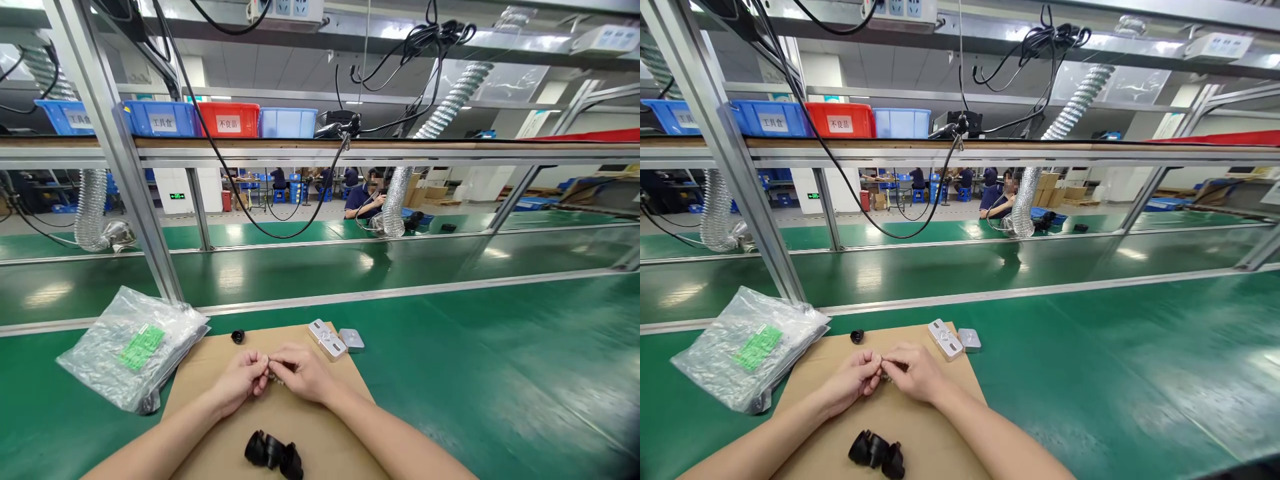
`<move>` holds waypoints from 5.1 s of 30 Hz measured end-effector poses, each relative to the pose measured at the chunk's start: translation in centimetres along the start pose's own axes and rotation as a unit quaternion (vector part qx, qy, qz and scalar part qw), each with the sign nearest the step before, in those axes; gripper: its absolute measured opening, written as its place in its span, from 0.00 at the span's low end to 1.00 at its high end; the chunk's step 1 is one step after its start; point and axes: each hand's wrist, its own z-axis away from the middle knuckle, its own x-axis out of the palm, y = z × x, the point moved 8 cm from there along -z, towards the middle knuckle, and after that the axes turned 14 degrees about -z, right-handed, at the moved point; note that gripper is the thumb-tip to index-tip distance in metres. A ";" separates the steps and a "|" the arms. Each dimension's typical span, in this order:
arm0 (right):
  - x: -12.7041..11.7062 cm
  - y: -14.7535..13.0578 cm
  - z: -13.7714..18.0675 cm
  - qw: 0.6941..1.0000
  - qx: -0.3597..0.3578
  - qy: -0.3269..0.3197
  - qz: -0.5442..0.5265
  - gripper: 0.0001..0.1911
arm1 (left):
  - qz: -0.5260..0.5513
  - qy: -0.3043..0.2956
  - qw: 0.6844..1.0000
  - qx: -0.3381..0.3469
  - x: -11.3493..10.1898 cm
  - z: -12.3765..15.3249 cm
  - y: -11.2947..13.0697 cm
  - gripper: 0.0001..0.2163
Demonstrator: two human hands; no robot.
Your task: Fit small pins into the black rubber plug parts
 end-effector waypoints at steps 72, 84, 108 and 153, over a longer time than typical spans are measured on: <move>-0.1 0.0 0.0 0.976 0.029 0.115 0.184 0.12 | 0.111 0.012 0.990 0.089 0.1 -0.4 0.6 0.19; -1.6 -0.8 0.0 0.979 0.094 0.141 0.110 0.09 | -0.043 0.048 0.987 0.150 -0.2 1.1 2.5 0.27; -1.2 0.8 0.6 0.988 0.094 0.115 0.040 0.04 | -0.331 0.187 0.887 0.260 -1.2 3.1 4.2 0.14; -4.4 3.6 0.1 0.967 0.171 0.051 0.184 0.16 | -0.601 0.276 0.685 0.307 -4.5 3.4 7.1 0.18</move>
